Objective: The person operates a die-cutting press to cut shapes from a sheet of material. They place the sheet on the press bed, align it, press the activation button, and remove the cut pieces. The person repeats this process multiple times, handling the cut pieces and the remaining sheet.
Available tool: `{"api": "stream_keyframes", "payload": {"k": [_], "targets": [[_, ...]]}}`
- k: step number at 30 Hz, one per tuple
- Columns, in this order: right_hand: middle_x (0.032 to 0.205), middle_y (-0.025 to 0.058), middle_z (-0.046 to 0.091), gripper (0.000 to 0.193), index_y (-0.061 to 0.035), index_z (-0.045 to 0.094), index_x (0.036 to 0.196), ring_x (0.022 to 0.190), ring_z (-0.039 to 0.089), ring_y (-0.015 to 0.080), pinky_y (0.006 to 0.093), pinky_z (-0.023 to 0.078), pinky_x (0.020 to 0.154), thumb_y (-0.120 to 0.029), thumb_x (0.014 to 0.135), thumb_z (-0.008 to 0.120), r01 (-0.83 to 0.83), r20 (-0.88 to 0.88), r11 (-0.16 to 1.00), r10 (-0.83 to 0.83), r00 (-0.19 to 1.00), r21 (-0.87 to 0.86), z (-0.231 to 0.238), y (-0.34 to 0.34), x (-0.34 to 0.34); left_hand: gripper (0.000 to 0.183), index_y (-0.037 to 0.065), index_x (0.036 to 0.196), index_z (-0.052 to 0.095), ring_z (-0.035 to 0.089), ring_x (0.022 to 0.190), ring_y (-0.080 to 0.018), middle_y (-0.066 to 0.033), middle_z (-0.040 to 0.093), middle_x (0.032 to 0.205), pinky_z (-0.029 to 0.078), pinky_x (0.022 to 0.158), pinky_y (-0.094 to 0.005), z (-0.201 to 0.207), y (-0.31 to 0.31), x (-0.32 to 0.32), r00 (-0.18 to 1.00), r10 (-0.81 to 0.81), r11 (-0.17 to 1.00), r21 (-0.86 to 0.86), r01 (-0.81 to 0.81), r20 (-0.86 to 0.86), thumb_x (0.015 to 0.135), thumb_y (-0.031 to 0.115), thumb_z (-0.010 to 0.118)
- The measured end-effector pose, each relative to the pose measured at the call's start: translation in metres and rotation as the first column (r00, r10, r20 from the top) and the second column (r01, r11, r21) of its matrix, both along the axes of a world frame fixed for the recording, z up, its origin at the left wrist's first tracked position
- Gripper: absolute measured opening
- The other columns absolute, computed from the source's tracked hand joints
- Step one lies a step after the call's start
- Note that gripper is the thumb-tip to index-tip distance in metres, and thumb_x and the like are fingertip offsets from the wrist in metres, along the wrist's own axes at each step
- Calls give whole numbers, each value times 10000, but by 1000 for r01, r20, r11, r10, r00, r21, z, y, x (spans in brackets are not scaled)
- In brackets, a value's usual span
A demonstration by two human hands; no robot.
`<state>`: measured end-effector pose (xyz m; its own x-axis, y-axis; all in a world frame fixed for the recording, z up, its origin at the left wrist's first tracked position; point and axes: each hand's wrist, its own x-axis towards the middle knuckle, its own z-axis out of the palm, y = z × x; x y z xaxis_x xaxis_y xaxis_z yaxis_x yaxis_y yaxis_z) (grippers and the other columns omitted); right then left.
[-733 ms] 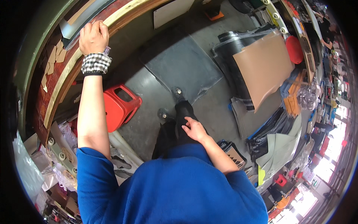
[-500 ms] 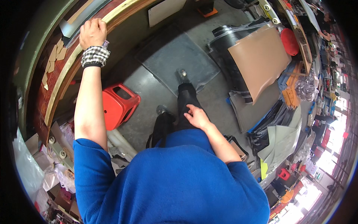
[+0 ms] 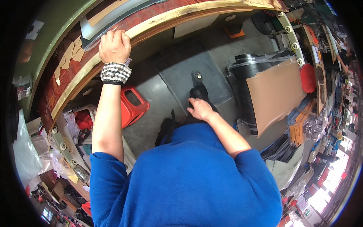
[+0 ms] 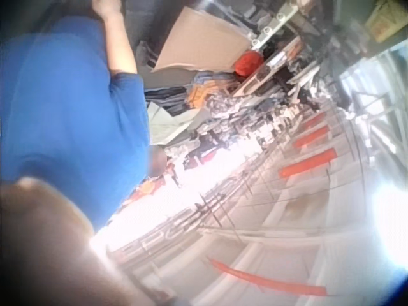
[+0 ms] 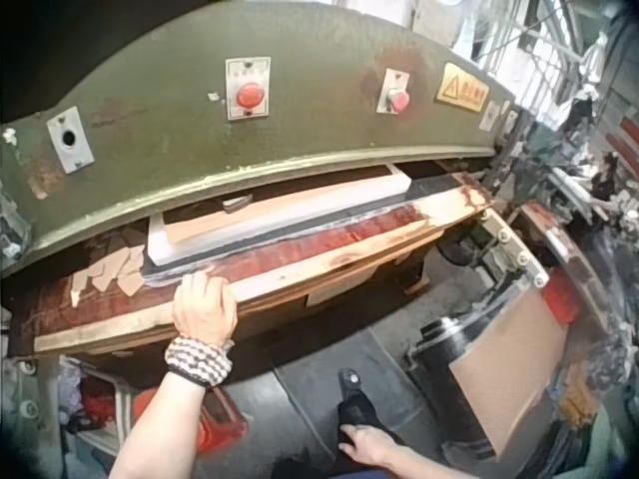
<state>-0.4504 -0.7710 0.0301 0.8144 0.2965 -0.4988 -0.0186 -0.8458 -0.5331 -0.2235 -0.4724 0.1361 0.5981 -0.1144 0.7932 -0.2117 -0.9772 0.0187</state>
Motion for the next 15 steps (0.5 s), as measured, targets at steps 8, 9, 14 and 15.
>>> {"api": "stream_keyframes", "payload": {"k": [8, 9, 14, 15], "targets": [[1057, 206, 687, 478, -19, 565, 1276, 999, 662, 350, 410, 527, 876, -232, 864, 683, 237, -84, 971, -235, 968, 21, -12, 10, -14, 87, 162, 757, 673, 596, 793, -229, -9, 614, 824, 505, 685, -359, -6, 3, 0, 997, -21, 1000, -11, 22, 74, 778, 246, 666], [1055, 207, 687, 479, -19, 564, 1278, 1002, 662, 349, 409, 526, 880, -233, 866, 682, 246, -118, 969, -243, 963, 5, -16, 14, -30, 95, 158, 752, 672, 597, 786, -229, -9, 618, 822, 505, 681, -360, -8, 4, 0, 996, -35, 999, -24, 37, 80, 782, 248, 667], [1067, 194, 692, 509, -21, 552, 1314, 1031, 659, 332, 396, 520, 908, -236, 870, 681, 170, -311, 983, -184, 933, -71, -29, 30, -112, 102, 203, 797, 733, 602, 744, -219, 21, 602, 757, 525, 641, -365, -14, 11, 3, 983, -95, 996, 13, 94, 155, 816, 254, 647], [1070, 184, 694, 513, -20, 548, 1317, 1036, 657, 328, 394, 517, 916, -245, 874, 677, 139, -281, 986, -161, 946, -97, -29, 30, -123, 104, 202, 798, 734, 604, 751, -219, 21, 601, 753, 526, 645, -364, -15, 12, 3, 982, -102, 995, 20, 100, 159, 816, 258, 647]]}}
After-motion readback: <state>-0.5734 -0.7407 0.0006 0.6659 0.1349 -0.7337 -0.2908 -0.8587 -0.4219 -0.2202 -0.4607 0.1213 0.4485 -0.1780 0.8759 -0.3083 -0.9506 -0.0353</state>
